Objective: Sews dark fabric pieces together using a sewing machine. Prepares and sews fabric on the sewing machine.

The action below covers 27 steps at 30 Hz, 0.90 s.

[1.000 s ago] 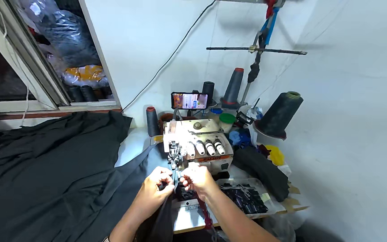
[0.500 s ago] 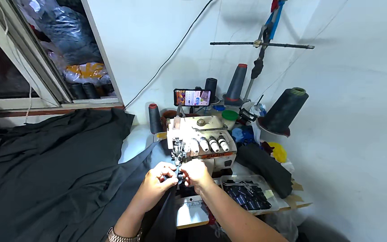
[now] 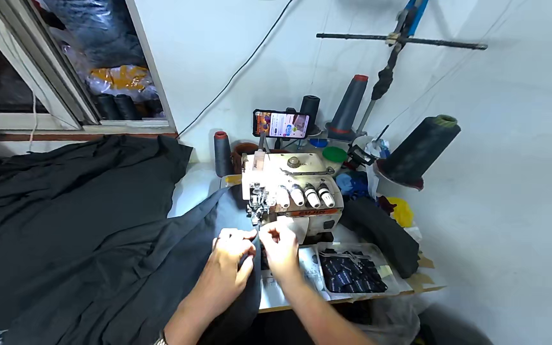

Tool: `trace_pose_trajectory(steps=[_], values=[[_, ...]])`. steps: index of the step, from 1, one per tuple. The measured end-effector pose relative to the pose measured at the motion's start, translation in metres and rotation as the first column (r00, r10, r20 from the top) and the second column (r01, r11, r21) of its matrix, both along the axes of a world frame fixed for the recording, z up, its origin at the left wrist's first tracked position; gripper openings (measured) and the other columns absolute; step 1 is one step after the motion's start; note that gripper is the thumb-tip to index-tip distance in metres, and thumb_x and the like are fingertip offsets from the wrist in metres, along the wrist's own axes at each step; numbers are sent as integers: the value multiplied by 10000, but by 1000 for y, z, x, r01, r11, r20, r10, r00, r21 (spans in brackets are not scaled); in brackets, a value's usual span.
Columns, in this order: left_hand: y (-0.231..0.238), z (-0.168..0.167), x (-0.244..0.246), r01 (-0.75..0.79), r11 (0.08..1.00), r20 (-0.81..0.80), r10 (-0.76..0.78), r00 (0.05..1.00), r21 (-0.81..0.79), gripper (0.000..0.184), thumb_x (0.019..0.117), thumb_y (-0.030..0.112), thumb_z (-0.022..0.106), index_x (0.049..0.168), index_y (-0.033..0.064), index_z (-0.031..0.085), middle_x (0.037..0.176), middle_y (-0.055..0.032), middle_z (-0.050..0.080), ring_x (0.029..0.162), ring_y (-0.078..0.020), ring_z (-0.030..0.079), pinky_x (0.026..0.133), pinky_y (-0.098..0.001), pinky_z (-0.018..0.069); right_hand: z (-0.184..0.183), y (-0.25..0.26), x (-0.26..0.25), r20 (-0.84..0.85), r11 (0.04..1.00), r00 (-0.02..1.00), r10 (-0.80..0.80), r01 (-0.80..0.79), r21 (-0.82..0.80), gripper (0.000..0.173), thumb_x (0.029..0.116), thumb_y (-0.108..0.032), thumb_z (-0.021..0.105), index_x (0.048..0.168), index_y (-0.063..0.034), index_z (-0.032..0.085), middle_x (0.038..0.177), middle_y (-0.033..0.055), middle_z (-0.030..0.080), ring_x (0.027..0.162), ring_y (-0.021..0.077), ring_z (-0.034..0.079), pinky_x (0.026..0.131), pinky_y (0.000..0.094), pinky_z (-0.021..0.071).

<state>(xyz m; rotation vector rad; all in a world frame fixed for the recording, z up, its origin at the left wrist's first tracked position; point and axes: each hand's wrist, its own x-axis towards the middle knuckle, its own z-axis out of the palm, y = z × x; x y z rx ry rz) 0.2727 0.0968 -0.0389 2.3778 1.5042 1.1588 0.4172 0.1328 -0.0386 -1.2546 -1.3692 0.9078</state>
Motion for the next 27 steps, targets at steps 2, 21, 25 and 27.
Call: trace_pose_trajectory(steps=[2, 21, 25, 27], values=[[-7, -9, 4, -31, 998, -39, 34, 999, 51, 267, 897, 169, 472, 950, 164, 734, 1266, 26, 702, 1299, -208, 560, 1092, -512, 362, -37, -19, -6, -33, 971, 998, -46, 53, 232, 96, 941, -80, 631, 951, 12, 657, 824, 70, 642, 725, 95, 625, 677, 248, 543], [-15, -22, 22, -143, 972, -137, 169, 976, 184, 257, 893, 44, 462, 957, 90, 706, 1353, -35, 670, 1308, -270, 582, 1096, -535, 404, -93, -75, -12, -81, 946, 994, 72, -43, 321, 110, 863, -6, 636, 912, 43, 722, 871, 81, 708, 875, 69, 680, 835, 189, 552], [-13, -23, 23, -155, 966, -199, 196, 960, 208, 242, 855, -3, 494, 930, 81, 708, 1394, -38, 650, 1321, -293, 578, 1090, -550, 413, -85, -79, -9, -64, 944, 998, 4, 18, 329, 104, 838, 1, 643, 797, 28, 735, 794, 65, 683, 805, 49, 658, 775, 158, 539], [-11, -23, 17, -105, 980, -150, 131, 980, 169, 238, 887, 20, 484, 962, 85, 700, 1423, -25, 629, 1376, -264, 533, 1132, -541, 391, -80, -79, -9, -36, 939, 998, -47, 56, 338, 103, 845, -13, 659, 808, 20, 749, 793, 67, 684, 795, 53, 661, 769, 158, 547]])
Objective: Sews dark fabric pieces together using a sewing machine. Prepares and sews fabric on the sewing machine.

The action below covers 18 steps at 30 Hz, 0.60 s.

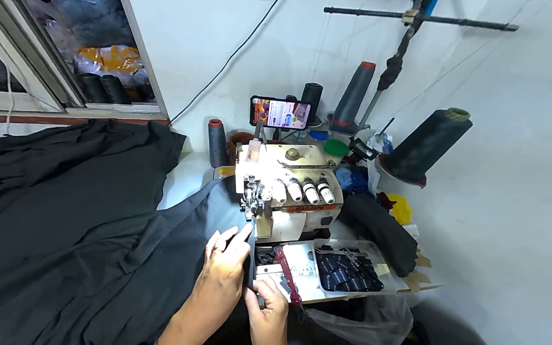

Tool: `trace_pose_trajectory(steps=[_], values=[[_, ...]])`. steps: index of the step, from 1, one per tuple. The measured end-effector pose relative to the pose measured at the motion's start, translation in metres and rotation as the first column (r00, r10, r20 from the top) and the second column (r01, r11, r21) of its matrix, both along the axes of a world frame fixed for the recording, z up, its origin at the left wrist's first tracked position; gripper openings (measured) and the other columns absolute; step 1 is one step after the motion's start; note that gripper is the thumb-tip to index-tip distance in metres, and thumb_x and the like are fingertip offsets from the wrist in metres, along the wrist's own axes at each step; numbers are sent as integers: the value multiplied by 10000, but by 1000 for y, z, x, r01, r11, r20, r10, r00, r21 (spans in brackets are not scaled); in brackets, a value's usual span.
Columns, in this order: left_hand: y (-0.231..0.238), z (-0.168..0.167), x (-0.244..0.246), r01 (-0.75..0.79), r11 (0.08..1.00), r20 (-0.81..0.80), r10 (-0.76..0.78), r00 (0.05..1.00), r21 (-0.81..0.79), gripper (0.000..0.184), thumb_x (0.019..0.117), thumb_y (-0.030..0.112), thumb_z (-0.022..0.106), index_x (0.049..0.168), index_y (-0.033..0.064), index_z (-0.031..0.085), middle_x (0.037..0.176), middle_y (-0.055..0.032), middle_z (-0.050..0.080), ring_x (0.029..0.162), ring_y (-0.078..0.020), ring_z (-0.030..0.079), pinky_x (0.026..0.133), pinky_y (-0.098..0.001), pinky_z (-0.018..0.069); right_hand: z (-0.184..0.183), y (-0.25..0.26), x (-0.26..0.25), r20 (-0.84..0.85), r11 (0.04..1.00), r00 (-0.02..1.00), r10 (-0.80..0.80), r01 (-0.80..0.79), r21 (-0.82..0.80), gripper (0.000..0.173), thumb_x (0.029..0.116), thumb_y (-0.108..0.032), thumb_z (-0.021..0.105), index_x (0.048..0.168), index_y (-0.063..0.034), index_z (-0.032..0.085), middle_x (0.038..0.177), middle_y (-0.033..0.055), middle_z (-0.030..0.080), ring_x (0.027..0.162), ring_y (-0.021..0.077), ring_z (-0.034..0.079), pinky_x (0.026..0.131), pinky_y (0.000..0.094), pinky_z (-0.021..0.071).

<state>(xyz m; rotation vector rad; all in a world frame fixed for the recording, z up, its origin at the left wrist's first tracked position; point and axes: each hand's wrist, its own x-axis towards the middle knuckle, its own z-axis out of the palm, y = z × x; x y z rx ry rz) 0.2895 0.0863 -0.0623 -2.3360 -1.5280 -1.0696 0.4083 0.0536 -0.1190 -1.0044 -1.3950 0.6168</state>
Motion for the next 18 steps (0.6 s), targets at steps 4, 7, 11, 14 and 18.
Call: trace_pose_trajectory(steps=[4, 7, 11, 14, 18], values=[[-8, 17, -41, 79, 993, 212, -59, 975, -87, 287, 980, 165, 460, 1144, 72, 676, 1289, -31, 685, 1214, -158, 634, 1047, -409, 511, 8, 18, -4, -6, 999, 999, -38, 38, 26, 97, 871, -28, 674, 831, 6, 756, 795, 46, 672, 787, 51, 647, 745, 169, 541], [-39, 25, -98, -159, 944, 182, 217, 959, -289, 291, 971, 163, 553, 1191, -13, 629, 1109, -193, 672, 843, -295, 686, 728, -496, 583, 17, 32, -6, -14, 997, 998, -58, 59, 41, 82, 861, -3, 683, 852, 15, 763, 787, 53, 669, 770, 53, 646, 736, 164, 540], [-79, 15, -158, -381, 602, -111, 435, 893, -701, 425, 972, 128, 632, 1278, -157, 561, 1272, -433, 533, 1110, -617, 570, 920, -751, 439, 12, 38, -8, -60, 998, 998, -18, 21, 50, 88, 865, 4, 677, 878, 24, 761, 834, 76, 698, 816, 74, 671, 773, 186, 558], [-94, -9, -164, -452, 631, -206, 425, 881, -631, 340, 984, 69, 546, 1222, -170, 588, 1217, -424, 563, 1063, -592, 611, 881, -701, 491, -3, 25, -9, -59, 997, 996, 63, -61, 42, 173, 924, -71, 646, 797, 15, 727, 771, 55, 639, 756, 66, 618, 710, 183, 522], [-103, -15, -187, -387, 803, -127, 372, 920, -454, 279, 970, 4, 497, 1125, -189, 627, 1085, -401, 629, 974, -567, 651, 829, -678, 520, -7, 4, 2, -62, 982, 981, 185, -187, -28, 332, 974, -143, 626, 678, 5, 646, 671, 39, 601, 679, 59, 591, 670, 205, 499]])
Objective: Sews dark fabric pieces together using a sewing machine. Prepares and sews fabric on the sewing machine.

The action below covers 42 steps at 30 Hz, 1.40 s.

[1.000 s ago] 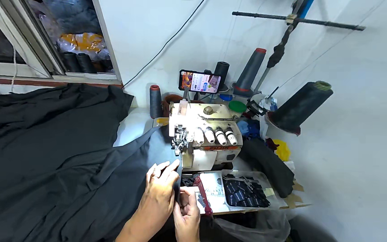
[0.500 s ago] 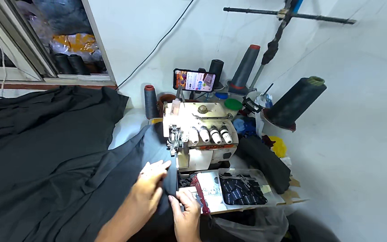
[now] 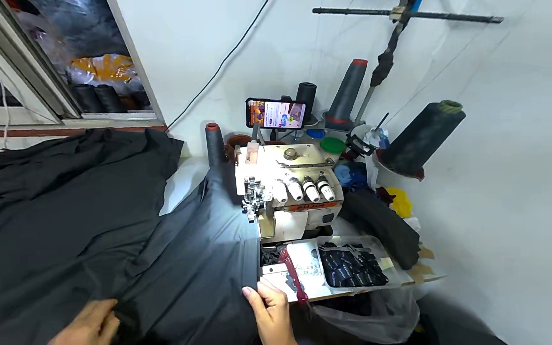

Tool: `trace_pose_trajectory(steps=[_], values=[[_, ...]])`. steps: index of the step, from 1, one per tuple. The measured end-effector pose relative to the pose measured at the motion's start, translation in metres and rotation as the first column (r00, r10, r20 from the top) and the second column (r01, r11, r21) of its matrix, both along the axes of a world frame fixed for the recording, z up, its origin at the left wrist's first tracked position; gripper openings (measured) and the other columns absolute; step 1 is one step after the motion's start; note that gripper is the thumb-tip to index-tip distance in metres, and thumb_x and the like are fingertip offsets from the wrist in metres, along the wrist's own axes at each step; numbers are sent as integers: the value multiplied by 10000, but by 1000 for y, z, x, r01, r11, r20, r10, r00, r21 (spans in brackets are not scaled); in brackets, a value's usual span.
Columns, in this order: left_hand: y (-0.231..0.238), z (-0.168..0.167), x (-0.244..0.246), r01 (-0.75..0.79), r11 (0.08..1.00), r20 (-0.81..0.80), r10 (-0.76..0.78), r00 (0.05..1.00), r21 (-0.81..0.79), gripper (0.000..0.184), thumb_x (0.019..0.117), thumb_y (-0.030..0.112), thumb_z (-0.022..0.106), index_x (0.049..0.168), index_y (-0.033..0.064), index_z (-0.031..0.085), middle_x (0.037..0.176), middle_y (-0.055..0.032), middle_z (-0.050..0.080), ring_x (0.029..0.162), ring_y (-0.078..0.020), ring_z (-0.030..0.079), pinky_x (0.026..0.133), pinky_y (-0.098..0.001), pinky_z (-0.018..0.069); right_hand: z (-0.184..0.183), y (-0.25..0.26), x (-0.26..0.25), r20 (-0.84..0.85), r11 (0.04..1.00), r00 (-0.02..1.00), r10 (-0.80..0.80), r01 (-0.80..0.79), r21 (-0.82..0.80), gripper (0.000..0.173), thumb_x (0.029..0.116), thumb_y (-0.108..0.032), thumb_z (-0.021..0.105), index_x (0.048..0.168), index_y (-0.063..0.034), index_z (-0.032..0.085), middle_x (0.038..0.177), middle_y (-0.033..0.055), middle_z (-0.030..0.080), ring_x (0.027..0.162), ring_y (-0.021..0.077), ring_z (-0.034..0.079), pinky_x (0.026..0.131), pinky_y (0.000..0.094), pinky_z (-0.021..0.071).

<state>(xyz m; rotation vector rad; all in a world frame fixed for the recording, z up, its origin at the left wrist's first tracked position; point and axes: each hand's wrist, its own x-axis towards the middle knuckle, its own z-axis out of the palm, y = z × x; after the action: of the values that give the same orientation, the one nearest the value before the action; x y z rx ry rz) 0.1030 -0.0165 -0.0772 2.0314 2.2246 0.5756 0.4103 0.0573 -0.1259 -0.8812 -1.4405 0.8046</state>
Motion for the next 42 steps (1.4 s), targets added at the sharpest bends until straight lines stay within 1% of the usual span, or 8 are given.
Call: trace_pose_trajectory(steps=[4, 8, 13, 19, 23, 29, 39, 42], values=[[9, 22, -27, -34, 971, -69, 52, 996, 237, 261, 965, -1, 482, 1060, -154, 671, 976, -341, 663, 878, -500, 671, 769, -613, 537, 24, -5, 13, -48, 995, 994, 98, -97, 21, 302, 986, -164, 629, 742, 3, 689, 715, 17, 644, 711, 21, 604, 681, 185, 504], [25, 4, -26, 10, 976, -62, 3, 998, 216, 232, 925, -22, 501, 991, -109, 706, 932, -294, 675, 806, -478, 681, 707, -661, 534, -20, -24, 8, 107, 970, 967, 233, -239, 53, 357, 1017, -179, 594, 744, 38, 668, 729, 100, 635, 740, 118, 622, 707, 249, 516], [26, -40, -21, -77, 970, 59, 65, 996, 232, 264, 941, 27, 446, 1034, -106, 655, 1014, -299, 646, 900, -490, 659, 777, -657, 515, -91, -62, 29, 433, 997, 898, 77, -74, -23, 335, 971, -207, 661, 731, 22, 708, 731, 133, 694, 789, 250, 714, 774, 373, 585], [23, -41, -27, -56, 964, 168, 12, 986, 261, 317, 974, 165, 456, 1055, -65, 657, 969, -215, 631, 728, -329, 608, 642, -526, 496, -91, -82, 49, 309, 992, 949, 59, -21, -125, 259, 990, -131, 585, 952, 59, 756, 972, 181, 723, 955, 183, 698, 902, 280, 558], [10, -27, -6, -12, 965, 196, -41, 980, 262, 416, 982, 356, 475, 1032, -27, 631, 1009, -188, 605, 793, -269, 614, 664, -435, 526, -76, -92, 49, 171, 967, 984, -39, 80, -240, 145, 903, -115, 715, 862, 10, 776, 857, 73, 709, 840, 58, 659, 796, 190, 541], [6, -35, 29, 14, 992, 15, -16, 1000, 124, 192, 916, 69, 638, 1017, -93, 663, 944, -283, 634, 833, -481, 652, 753, -666, 515, -68, -98, 46, 142, 963, 983, -115, 145, -228, 143, 908, -90, 684, 850, 2, 776, 825, 50, 700, 824, 33, 650, 784, 163, 530], [8, -27, 24, -94, 974, 111, 72, 991, 207, 166, 900, 50, 576, 973, -81, 648, 904, -237, 637, 727, -380, 629, 637, -573, 498, -64, -95, 42, 161, 886, 960, -231, 276, -372, 174, 827, -79, 730, 677, -44, 648, 664, -10, 602, 645, -8, 567, 617, 150, 457], [-1, -25, 36, 64, 975, 293, -126, 948, 213, 262, 925, 196, 569, 1031, -35, 633, 882, -145, 643, 712, -210, 617, 627, -391, 530, -63, -92, 42, 82, 855, 975, -206, 220, -470, 106, 850, -49, 725, 855, -30, 621, 705, -17, 605, 640, 3, 569, 619, 170, 481]])
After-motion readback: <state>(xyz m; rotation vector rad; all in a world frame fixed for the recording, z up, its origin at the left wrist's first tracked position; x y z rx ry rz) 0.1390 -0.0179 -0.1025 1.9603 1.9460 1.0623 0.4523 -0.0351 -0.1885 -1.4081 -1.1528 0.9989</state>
